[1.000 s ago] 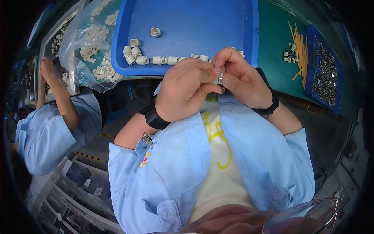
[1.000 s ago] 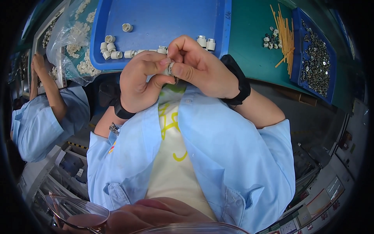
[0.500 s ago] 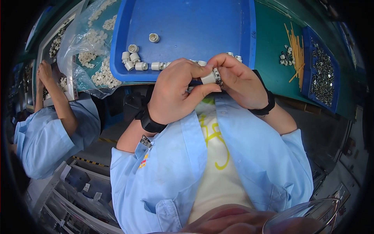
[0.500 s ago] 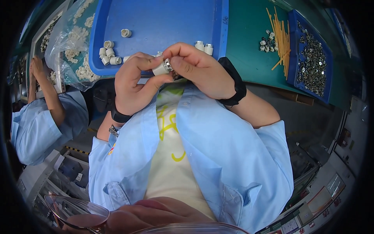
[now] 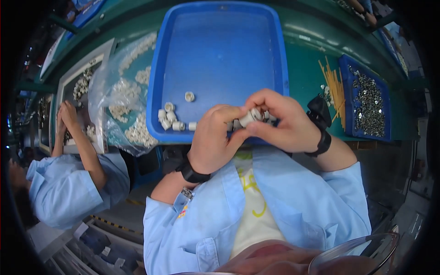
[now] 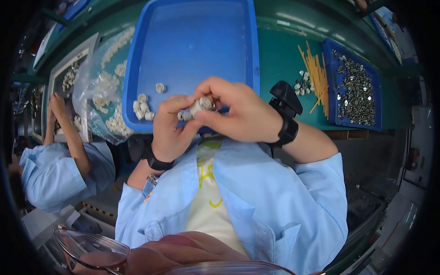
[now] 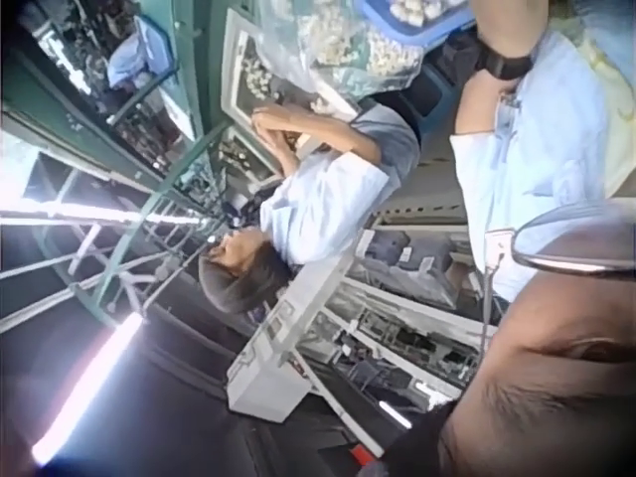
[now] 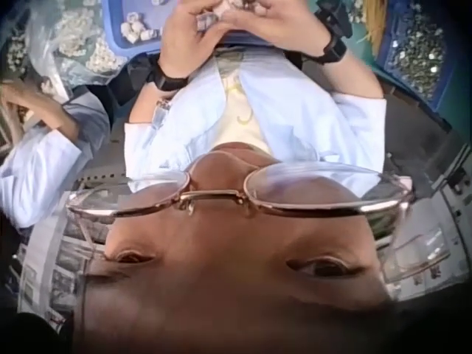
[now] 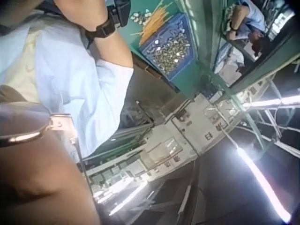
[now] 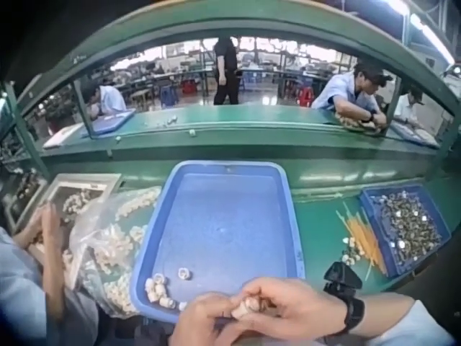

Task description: The person assembles components by hand, picking up a white plastic housing and a metal insert from a blue tray. They press the metal insert into the housing and place the completed unit back onto the tray before repeating the process.

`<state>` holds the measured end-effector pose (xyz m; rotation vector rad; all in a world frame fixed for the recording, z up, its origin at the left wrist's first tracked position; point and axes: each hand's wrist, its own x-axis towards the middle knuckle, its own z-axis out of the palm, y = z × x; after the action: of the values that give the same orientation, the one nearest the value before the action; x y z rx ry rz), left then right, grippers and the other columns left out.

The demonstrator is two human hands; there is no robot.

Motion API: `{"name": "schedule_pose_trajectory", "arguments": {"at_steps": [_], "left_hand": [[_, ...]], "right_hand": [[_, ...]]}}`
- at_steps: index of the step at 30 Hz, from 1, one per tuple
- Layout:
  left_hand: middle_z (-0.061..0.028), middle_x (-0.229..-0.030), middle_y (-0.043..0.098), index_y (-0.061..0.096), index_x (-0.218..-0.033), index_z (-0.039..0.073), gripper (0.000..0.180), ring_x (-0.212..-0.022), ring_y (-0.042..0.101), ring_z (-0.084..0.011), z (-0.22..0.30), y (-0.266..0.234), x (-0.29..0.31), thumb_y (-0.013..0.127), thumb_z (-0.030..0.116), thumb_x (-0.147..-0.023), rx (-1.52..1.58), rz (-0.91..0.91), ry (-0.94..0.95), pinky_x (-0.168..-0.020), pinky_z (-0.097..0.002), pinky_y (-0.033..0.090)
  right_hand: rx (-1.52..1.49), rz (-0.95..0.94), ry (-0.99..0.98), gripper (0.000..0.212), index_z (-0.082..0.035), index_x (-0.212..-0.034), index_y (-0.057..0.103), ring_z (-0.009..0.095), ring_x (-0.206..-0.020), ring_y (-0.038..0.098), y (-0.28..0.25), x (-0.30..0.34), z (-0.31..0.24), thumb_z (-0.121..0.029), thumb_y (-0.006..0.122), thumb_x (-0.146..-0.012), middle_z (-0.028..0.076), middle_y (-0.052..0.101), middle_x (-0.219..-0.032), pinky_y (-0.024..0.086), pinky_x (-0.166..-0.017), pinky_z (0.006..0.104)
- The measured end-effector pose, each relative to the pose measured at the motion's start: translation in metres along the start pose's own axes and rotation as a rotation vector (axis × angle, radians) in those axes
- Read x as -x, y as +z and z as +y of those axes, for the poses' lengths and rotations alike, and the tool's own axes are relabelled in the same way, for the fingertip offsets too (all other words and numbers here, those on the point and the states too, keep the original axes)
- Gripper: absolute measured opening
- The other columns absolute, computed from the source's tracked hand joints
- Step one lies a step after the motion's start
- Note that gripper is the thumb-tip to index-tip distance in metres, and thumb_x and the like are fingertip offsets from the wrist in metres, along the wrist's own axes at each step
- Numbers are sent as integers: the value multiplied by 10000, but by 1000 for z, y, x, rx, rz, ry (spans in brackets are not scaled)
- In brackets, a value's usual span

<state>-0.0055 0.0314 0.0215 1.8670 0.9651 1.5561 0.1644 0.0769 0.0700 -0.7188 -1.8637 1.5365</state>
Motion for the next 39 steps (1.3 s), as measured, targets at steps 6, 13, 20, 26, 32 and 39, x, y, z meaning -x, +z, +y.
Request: {"name": "schedule_pose_trajectory", "arguments": {"at_steps": [6,13,20,26,32,39], "left_hand": [[-120,-1025,552,523,-1091,33,434,-945,519,-292,-17,-35,-6,703,111,-705,-628,-101,-206,-858,-364,384],[-94,-1038,555,563,-1053,83,373,-950,512,-292,-30,-50,-5,680,113,-699,-899,-183,-351,-811,-375,384],[-67,-942,584,585,-1032,94,342,-904,523,-259,-42,-50,-6,660,90,-699,-858,-248,-414,-762,-366,372],[-60,-905,587,592,-1019,97,306,-875,529,-245,-34,-48,-5,648,92,-718,-890,-173,-347,-775,-355,361],[-89,-930,571,582,-1013,66,279,-832,535,-258,-33,-49,0,631,65,-738,-793,-131,-304,-751,-346,404],[-123,-972,538,566,-1001,23,263,-754,540,-214,-40,-49,8,611,-13,-744,-507,55,-324,-671,-287,457]], "right_hand": [[624,318,-45,204,-14,-885,545,59,-636,509,-104,-115,24,-174,637,-800,19,556,-703,426,-548,226],[1337,599,418,386,-20,-1004,578,360,-906,580,-298,-249,114,-350,519,-814,167,615,-986,466,-775,436],[1225,584,652,465,-29,-1128,531,360,-1089,496,-336,-268,165,-365,539,-807,207,522,-1175,406,-908,429],[1175,649,506,425,-1,-993,604,336,-973,574,-311,-241,148,-357,621,-760,213,604,-1015,461,-828,384],[980,164,218,411,7,-1055,548,175,-763,568,-243,-145,44,-306,622,-798,123,611,-844,461,-684,301],[1223,225,366,400,-33,-1079,550,303,-866,569,-145,45,36,-273,634,-770,153,590,-930,457,-766,373]]}}
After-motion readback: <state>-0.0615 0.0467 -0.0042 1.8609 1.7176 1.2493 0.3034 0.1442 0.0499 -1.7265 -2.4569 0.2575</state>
